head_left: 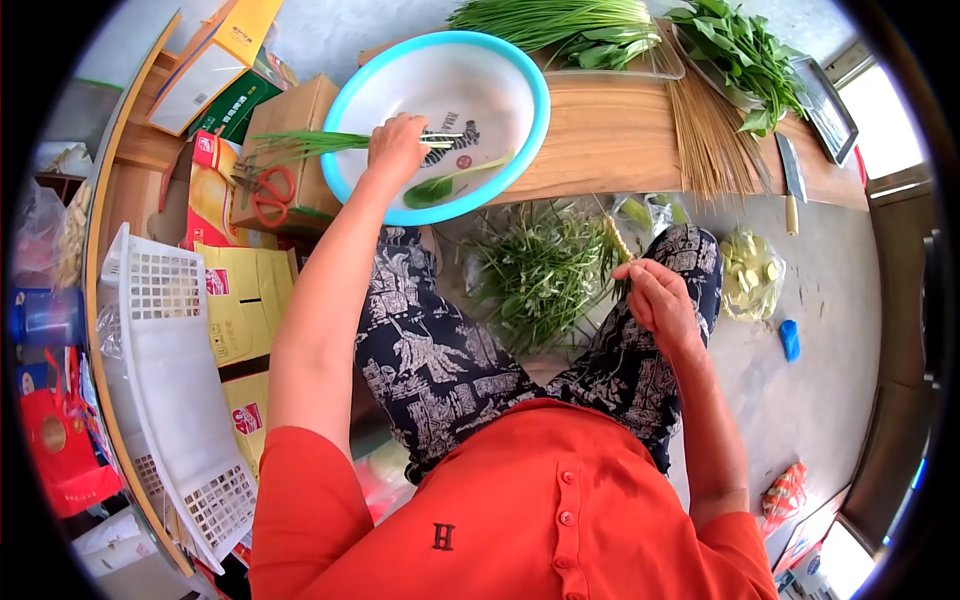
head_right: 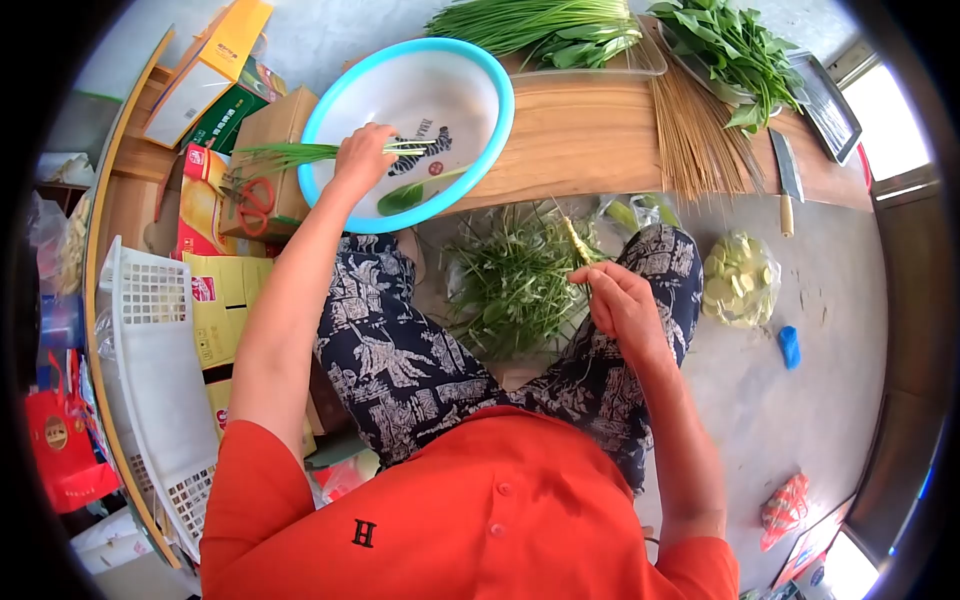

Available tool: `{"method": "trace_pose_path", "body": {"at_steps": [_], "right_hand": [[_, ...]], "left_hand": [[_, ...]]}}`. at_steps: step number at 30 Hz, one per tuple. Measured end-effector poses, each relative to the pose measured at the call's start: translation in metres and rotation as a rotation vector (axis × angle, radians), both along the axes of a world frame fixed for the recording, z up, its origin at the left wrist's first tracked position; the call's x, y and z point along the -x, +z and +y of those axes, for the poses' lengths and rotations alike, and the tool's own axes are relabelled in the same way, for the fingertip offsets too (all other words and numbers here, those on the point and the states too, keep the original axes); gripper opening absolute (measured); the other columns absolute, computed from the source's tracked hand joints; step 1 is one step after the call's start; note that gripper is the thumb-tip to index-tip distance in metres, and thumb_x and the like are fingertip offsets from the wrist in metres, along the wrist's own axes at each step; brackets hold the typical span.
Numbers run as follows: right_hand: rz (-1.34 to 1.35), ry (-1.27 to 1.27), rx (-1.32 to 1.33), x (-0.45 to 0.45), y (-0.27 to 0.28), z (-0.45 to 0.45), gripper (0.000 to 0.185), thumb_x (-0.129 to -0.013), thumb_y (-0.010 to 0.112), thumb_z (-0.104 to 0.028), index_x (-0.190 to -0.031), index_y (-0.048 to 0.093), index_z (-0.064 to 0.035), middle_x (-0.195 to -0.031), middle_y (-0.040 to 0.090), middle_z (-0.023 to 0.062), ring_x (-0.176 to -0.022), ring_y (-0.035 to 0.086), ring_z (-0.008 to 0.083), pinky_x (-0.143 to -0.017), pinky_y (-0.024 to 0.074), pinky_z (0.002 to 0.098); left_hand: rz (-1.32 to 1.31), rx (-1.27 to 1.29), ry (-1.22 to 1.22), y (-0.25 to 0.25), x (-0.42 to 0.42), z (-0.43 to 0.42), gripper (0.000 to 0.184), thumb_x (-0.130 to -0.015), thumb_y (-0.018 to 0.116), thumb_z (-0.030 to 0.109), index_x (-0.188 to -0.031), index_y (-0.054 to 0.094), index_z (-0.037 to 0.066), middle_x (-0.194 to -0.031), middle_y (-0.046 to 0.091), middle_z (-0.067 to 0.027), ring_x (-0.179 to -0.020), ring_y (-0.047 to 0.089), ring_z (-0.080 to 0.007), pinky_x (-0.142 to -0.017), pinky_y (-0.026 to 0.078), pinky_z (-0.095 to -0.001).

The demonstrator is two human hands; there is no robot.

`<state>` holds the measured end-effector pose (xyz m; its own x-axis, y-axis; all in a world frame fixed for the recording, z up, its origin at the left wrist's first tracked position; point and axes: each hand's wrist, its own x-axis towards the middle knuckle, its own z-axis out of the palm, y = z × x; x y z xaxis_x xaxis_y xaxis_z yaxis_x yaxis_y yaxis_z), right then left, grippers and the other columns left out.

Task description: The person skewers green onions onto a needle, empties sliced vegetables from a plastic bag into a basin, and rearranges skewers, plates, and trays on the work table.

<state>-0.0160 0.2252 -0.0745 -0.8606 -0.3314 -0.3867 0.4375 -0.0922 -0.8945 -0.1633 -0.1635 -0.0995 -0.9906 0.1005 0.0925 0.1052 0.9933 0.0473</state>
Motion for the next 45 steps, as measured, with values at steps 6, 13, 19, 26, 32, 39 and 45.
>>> {"method": "trace_pose_path", "body": {"at_steps": [6,13,19,26,32,39,45], "right_hand": [[-0.064,-0.032,0.016,0.002,-0.008,0.004,0.023,-0.096,0.043,-0.015,-0.095,0.057,0.0024,-0.046,0.034,-0.0052,-0.038,0.027,0.0037,-0.038,0.0223,0.0188],[-0.086,-0.047,0.028,-0.002,-0.011,0.0,0.023,-0.096,0.045,-0.017,-0.094,0.059,0.001,-0.046,0.034,-0.0052,-0.038,0.027,0.0037,-0.038,0.0223,0.019],[0.019,-0.057,0.036,0.005,0.015,0.001,0.021,-0.095,0.049,-0.018,-0.095,0.06,-0.0005,-0.049,0.036,-0.0071,-0.04,0.029,0.0022,-0.039,0.0212,0.0187],[0.236,-0.27,0.217,0.028,0.083,-0.023,0.023,-0.087,0.062,-0.018,-0.101,0.059,-0.0001,-0.057,0.042,-0.0073,-0.043,0.033,0.0017,-0.04,0.0214,0.0198],[0.307,-0.306,0.331,0.025,0.107,-0.025,0.013,-0.088,0.061,-0.013,-0.095,0.059,-0.0016,-0.058,0.043,-0.0066,-0.043,0.032,0.0012,-0.041,0.0228,0.0176],[0.329,-0.315,0.272,0.015,0.115,-0.022,0.011,-0.087,0.064,-0.014,-0.085,0.059,-0.004,-0.053,0.042,-0.0079,-0.041,0.03,0.0007,-0.038,0.0203,0.0184],[0.37,-0.169,0.179,0.005,0.118,-0.043,0.012,-0.085,0.066,-0.016,-0.085,0.061,-0.005,-0.059,0.048,-0.0094,-0.047,0.035,-0.0017,-0.041,0.0227,0.016]], "left_hand": [[-0.034,0.264,-0.066,-0.053,0.034,-0.012,0.022,-0.079,0.052,0.002,-0.1,0.055,0.005,-0.101,0.061,-0.0117,-0.097,0.057,-0.0277,-0.085,0.038,-0.0394],[-0.119,0.079,-0.039,-0.05,0.039,-0.016,0.008,-0.083,0.053,0.012,-0.088,0.055,0.005,-0.087,0.064,-0.0146,-0.083,0.061,-0.0346,-0.069,0.045,-0.0413],[-0.131,-0.754,-0.026,0.082,-0.007,0.056,0.012,-0.089,0.052,0.012,-0.096,0.056,0.004,-0.075,0.061,-0.0064,-0.058,0.049,-0.0107,-0.052,0.039,-0.0238],[-0.266,-1.353,-0.261,0.149,-0.095,0.163,0.014,-0.092,0.052,0.012,-0.101,0.052,0.001,-0.076,0.061,-0.0051,-0.056,0.043,-0.0029,-0.05,0.035,-0.0157],[-0.302,-1.497,-0.277,0.138,-0.135,0.203,0.015,-0.093,0.052,0.012,-0.102,0.051,0.0,-0.083,0.064,-0.0076,-0.066,0.055,-0.0075,-0.059,0.043,-0.0194],[0.19,-1.629,-0.105,0.12,-0.151,0.166,0.012,-0.094,0.05,0.014,-0.098,0.053,0.003,-0.083,0.06,-0.0045,-0.071,0.055,-0.0105,-0.066,0.044,-0.0233],[0.039,-1.645,-0.109,0.131,-0.166,0.188,0.017,-0.077,0.072,0.001,-0.089,0.059,0.005,-0.067,0.051,0.0077,-0.062,0.046,0.0005,-0.055,0.037,-0.0145]]}}
